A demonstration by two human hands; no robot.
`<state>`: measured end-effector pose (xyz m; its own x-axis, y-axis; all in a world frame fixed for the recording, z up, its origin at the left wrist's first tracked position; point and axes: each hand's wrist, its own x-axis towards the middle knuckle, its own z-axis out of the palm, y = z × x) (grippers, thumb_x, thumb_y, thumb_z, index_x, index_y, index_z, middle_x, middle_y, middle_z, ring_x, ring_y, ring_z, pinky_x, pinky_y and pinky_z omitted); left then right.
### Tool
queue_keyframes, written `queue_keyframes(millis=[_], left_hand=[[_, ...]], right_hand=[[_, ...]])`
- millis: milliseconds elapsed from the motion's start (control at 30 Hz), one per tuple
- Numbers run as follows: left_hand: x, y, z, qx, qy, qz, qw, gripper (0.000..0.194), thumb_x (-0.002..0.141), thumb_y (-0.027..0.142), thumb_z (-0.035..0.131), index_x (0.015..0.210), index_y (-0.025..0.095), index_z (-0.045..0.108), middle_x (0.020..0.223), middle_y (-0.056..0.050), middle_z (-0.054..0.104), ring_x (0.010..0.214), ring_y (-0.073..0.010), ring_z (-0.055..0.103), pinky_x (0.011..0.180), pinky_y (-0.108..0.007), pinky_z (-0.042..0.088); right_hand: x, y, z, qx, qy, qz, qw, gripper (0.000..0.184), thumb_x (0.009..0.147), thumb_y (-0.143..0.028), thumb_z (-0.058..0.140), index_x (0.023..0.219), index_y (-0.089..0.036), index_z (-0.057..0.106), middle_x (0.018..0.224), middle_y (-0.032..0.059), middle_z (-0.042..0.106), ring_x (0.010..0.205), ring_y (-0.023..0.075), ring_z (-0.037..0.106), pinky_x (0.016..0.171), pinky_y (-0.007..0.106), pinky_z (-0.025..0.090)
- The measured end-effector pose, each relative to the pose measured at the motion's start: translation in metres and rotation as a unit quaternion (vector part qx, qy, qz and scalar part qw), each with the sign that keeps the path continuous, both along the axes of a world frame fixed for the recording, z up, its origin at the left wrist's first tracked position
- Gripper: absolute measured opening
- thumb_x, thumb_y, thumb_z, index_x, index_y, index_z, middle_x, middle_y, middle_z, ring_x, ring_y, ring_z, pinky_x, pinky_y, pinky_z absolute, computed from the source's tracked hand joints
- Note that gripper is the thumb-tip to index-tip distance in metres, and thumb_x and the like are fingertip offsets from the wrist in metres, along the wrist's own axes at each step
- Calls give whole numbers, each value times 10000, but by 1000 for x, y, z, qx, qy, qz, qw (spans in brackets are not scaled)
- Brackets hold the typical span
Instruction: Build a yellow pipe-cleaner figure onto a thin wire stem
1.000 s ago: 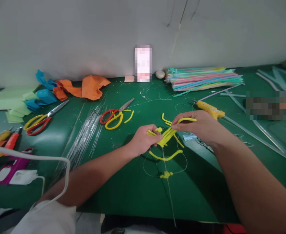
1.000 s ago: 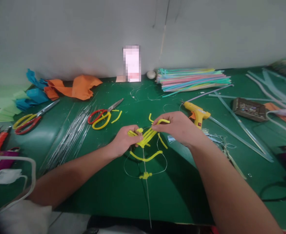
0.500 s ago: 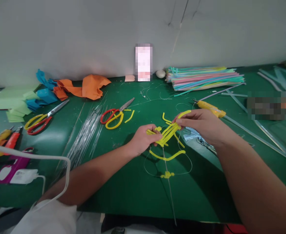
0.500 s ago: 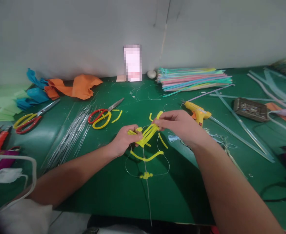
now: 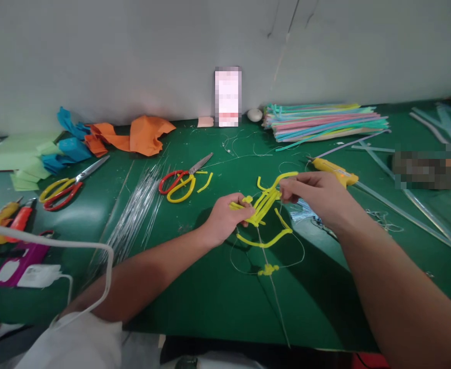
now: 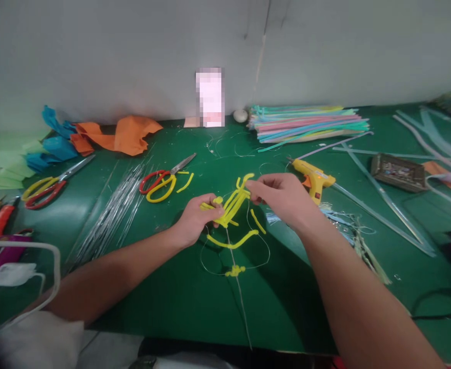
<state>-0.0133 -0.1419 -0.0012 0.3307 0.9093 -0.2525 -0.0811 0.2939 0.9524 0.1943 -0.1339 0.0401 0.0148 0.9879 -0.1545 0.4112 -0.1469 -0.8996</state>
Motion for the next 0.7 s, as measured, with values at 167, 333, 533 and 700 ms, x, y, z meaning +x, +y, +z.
queue_keyframes(millis=[167,333,533,700], left_hand=[[1,1,-1,11,9,3,1000,256,620,304,727,667,160,521,581,50,528,493,-61,496,495,-207,430],[-3,2,5,46,33,23,998,233,683,315,708,702,161,533,601,53,529,525,-66,515,548,-217,444],[-17,13,29,124,118,-42,984,253,723,374,736,828,155,664,808,-8,653,730,-108,583,721,-261,474],[-27,24,49,194,141,-15,971,224,782,352,687,893,161,722,909,-47,722,844,-140,637,810,-286,497]], right_hand=[[-7,-1,-2,-54,19,69,996,308,719,-500,747,732,-195,701,672,26,677,593,142,581,562,278,433],[-16,-5,-2,-86,64,134,985,310,760,-498,710,722,-192,691,545,-23,571,496,101,478,493,257,336],[-28,-11,-8,-50,58,62,995,418,792,-556,661,602,-189,602,522,-7,583,497,106,478,506,269,328],[-35,-14,-8,-59,53,111,991,375,818,-532,632,670,-187,640,532,-11,586,497,114,495,510,273,336]])
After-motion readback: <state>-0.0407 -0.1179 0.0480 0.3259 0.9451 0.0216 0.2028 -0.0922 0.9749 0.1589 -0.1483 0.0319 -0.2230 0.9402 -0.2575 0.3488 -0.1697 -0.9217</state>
